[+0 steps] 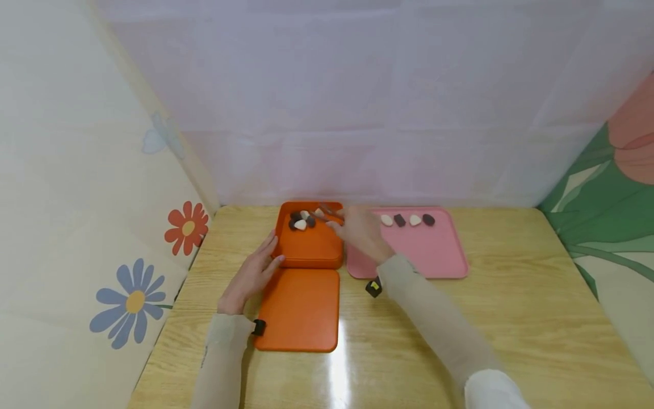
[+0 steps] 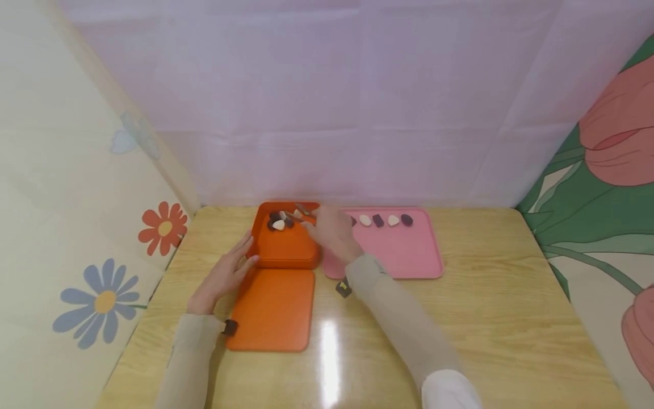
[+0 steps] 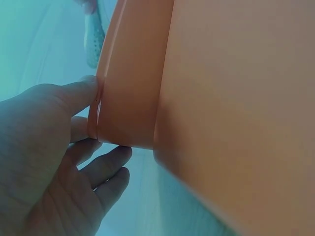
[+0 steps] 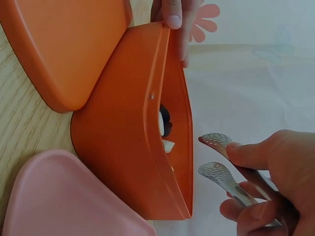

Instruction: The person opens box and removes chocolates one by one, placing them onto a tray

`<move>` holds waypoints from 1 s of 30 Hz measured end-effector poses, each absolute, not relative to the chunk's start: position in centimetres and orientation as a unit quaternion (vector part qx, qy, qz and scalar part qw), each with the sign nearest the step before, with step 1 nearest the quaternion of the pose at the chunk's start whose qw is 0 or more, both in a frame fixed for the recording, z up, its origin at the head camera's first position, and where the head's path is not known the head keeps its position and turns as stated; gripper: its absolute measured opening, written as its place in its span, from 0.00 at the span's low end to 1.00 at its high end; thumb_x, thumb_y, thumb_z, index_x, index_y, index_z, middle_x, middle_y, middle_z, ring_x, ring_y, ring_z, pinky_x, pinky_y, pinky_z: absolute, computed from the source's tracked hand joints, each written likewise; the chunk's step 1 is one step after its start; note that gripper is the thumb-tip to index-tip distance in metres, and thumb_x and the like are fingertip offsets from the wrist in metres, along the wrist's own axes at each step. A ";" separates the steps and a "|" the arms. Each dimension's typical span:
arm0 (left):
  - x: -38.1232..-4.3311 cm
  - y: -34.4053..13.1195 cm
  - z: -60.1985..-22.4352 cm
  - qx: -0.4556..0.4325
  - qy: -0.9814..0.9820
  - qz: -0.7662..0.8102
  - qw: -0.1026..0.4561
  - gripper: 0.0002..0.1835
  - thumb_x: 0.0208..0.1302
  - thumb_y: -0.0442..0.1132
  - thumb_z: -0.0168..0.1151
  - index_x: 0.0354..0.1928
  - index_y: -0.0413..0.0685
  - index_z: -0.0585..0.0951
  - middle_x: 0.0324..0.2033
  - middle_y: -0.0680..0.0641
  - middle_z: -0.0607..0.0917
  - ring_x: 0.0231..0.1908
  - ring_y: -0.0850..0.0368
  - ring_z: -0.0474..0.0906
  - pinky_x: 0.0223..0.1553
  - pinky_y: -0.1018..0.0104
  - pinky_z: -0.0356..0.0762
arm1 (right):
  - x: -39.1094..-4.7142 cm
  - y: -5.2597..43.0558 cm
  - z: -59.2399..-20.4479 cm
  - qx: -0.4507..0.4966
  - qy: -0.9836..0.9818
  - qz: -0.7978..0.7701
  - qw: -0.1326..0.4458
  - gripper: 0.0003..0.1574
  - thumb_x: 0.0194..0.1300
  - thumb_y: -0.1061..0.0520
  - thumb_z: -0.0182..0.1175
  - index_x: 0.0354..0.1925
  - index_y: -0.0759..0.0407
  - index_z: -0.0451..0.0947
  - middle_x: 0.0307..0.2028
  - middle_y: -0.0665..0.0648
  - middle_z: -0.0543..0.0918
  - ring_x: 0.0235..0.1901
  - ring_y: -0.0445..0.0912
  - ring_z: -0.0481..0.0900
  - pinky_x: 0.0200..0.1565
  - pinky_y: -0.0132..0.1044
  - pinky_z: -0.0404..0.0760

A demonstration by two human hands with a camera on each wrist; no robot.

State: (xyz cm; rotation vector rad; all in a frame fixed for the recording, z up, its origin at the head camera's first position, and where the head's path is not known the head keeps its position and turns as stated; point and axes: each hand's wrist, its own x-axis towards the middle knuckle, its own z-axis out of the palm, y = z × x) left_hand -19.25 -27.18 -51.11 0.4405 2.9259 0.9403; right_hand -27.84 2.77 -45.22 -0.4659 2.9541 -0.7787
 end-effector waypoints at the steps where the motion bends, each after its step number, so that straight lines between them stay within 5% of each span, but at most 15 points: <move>1: -19.3 -27.1 -51.1 0.143 0.942 0.303 0.018 0.37 0.84 0.48 0.55 0.84 0.38 0.56 0.86 0.42 0.51 0.83 0.38 0.53 0.79 0.37 0.58 | -27.9 2.5 -45.3 -0.151 0.957 -0.245 0.029 0.28 0.76 0.35 0.64 0.60 0.51 0.89 0.23 0.51 0.80 0.13 0.39 0.65 0.14 0.30 0.61; 14: -19.2 -27.0 -51.0 0.138 0.943 0.303 0.019 0.38 0.84 0.49 0.55 0.84 0.39 0.56 0.86 0.43 0.51 0.83 0.38 0.53 0.80 0.38 0.57 | -28.2 0.7 -46.3 -0.174 0.961 -0.213 0.014 0.30 0.76 0.35 0.64 0.64 0.51 0.87 0.30 0.52 0.89 0.11 0.38 0.58 0.13 0.30 0.57; 20: -19.1 -27.2 -51.1 0.140 0.942 0.304 0.018 0.38 0.84 0.49 0.54 0.84 0.39 0.56 0.86 0.43 0.51 0.83 0.38 0.53 0.79 0.37 0.57 | -28.2 0.0 -47.0 -0.192 0.959 -0.208 0.014 0.30 0.76 0.36 0.65 0.64 0.52 0.87 0.16 0.49 0.72 0.11 0.39 0.56 0.14 0.31 0.55; 27: -19.2 -27.2 -51.1 0.142 0.941 0.305 0.018 0.38 0.85 0.50 0.54 0.84 0.38 0.56 0.86 0.43 0.51 0.83 0.38 0.53 0.79 0.37 0.58 | -28.1 -0.8 -47.3 -0.206 0.961 -0.184 -0.010 0.25 0.75 0.38 0.67 0.59 0.51 0.89 0.16 0.47 0.62 0.12 0.39 0.58 0.15 0.31 0.56; 30: -19.2 -27.2 -51.0 0.143 0.941 0.307 0.019 0.37 0.85 0.50 0.54 0.84 0.38 0.56 0.86 0.42 0.51 0.83 0.38 0.53 0.79 0.37 0.58 | -28.1 -1.1 -47.5 -0.211 0.961 -0.179 -0.018 0.28 0.74 0.39 0.68 0.65 0.49 0.86 0.17 0.47 0.62 0.13 0.39 0.56 0.15 0.30 0.55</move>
